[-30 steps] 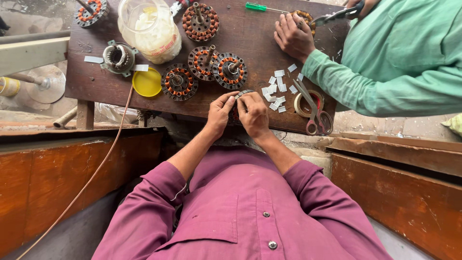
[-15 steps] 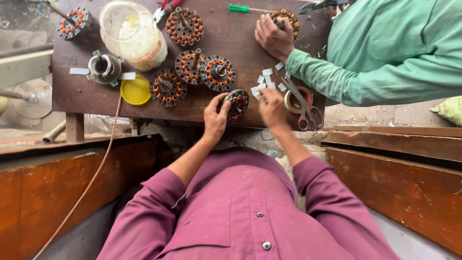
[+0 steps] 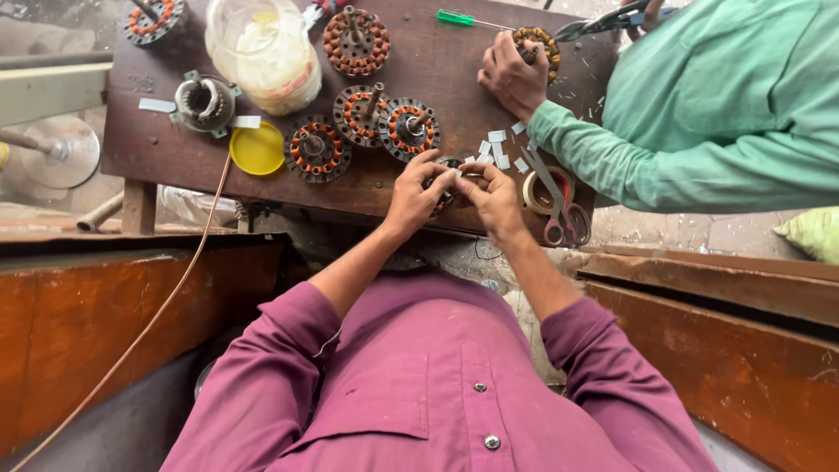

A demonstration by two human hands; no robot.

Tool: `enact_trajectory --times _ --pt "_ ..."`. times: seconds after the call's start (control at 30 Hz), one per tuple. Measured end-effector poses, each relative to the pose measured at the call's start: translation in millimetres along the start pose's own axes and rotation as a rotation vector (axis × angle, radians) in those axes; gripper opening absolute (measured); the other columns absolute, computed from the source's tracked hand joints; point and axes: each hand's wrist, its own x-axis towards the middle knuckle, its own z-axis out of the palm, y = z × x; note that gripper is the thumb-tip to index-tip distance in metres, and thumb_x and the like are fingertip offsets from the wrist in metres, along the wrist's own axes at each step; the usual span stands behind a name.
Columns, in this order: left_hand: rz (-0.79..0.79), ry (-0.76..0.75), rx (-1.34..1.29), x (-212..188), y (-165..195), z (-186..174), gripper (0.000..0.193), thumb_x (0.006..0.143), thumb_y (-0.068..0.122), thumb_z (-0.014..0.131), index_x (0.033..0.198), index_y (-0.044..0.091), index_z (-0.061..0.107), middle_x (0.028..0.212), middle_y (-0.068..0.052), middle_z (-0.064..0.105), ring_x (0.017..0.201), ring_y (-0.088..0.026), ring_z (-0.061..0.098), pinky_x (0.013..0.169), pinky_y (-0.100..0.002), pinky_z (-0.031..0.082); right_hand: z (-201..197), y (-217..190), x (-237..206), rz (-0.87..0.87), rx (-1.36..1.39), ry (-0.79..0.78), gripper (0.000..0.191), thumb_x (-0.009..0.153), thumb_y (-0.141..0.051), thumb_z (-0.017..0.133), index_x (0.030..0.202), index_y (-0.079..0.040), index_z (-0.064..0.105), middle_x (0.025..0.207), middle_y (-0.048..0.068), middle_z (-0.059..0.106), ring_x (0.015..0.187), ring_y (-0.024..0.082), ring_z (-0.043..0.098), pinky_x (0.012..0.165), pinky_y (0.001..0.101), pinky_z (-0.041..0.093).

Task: The person cuts small white insulating strips with scissors and places them into the slots of a motor stator. They repeat this process for multiple stators on the table.

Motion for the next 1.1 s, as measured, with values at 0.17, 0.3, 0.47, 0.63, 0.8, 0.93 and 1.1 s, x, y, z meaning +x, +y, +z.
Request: enact_trajectory --times 0.17,0.3,0.47,0.63,0.8,0.93,1.1 --pt "-0.169 -0.109 -0.202 15 -15 -4 0.021 0.094 0.018 0.069 0.092 -0.002 0.076 0.144 -0.017 0.06 0.131 -0.025 0.058 0.108 -0.035 0.044 25 -10 -25 -0.715 -0.795 0.055 0.03 0.088 -0.005 0.078 0.116 -0.001 0.071 0.106 0.013 0.074 0.095 0.022 0.073 0.083 0.0343 0.06" --pt "-0.296 -0.19 -0.392 21 -15 -11 0.021 0.096 0.018 0.067 0.095 0.0 0.077 0.151 -0.015 0.056 0.132 -0.021 0.057 0.11 -0.033 0.043 26 -14 -24 -0.836 -0.865 0.062 0.022 0.088 -0.004 0.08 0.109 0.001 0.077 0.11 0.014 0.075 0.097 0.023 0.074 0.084 0.0356 0.061" --pt "-0.288 -0.233 -0.544 19 -1 -23 0.025 0.101 0.02 0.061 0.119 0.007 0.073 0.159 -0.012 0.045 0.136 -0.019 0.052 0.114 -0.033 0.04 25 0 -9 -0.689 -0.728 0.173 0.011 0.091 -0.008 0.078 0.101 -0.002 0.078 0.109 0.013 0.075 0.095 0.019 0.074 0.08 0.0316 0.062" --pt "-0.455 -0.209 -0.664 10 0 -27 0.029 0.098 0.017 0.058 0.124 0.006 0.067 0.152 -0.005 0.047 0.123 -0.018 0.06 0.083 -0.046 0.061 23 13 3 -0.69 -0.722 0.185 0.007 0.092 -0.007 0.075 0.093 -0.001 0.075 0.105 0.012 0.074 0.088 0.019 0.072 0.076 0.0318 0.059" --pt "-0.385 -0.073 -0.763 -4 -17 -13 0.032 0.104 0.011 0.058 0.134 0.002 0.064 0.126 -0.01 0.07 0.11 -0.015 0.067 0.095 -0.027 0.057 27 17 11 -0.755 -0.834 0.052 0.007 0.087 -0.004 0.075 0.092 0.002 0.072 0.102 0.014 0.073 0.089 0.024 0.073 0.077 0.0354 0.059" --pt "-0.441 -0.064 -0.818 -7 -29 -11 0.033 0.104 0.011 0.057 0.134 0.0 0.065 0.119 -0.009 0.073 0.101 -0.014 0.069 0.089 -0.03 0.059 41 20 12 -0.652 -0.786 0.144 0.007 0.086 -0.004 0.076 0.09 0.001 0.073 0.098 0.015 0.073 0.086 0.027 0.073 0.075 0.0363 0.058" --pt "-0.389 -0.068 -0.807 -5 -36 -11 0.033 0.106 0.01 0.057 0.135 -0.002 0.065 0.121 -0.009 0.073 0.104 -0.013 0.069 0.092 -0.028 0.057 42 11 0 -0.836 -0.986 0.084 0.011 0.089 -0.001 0.075 0.1 0.001 0.075 0.102 0.017 0.072 0.094 0.032 0.071 0.083 0.0393 0.058"
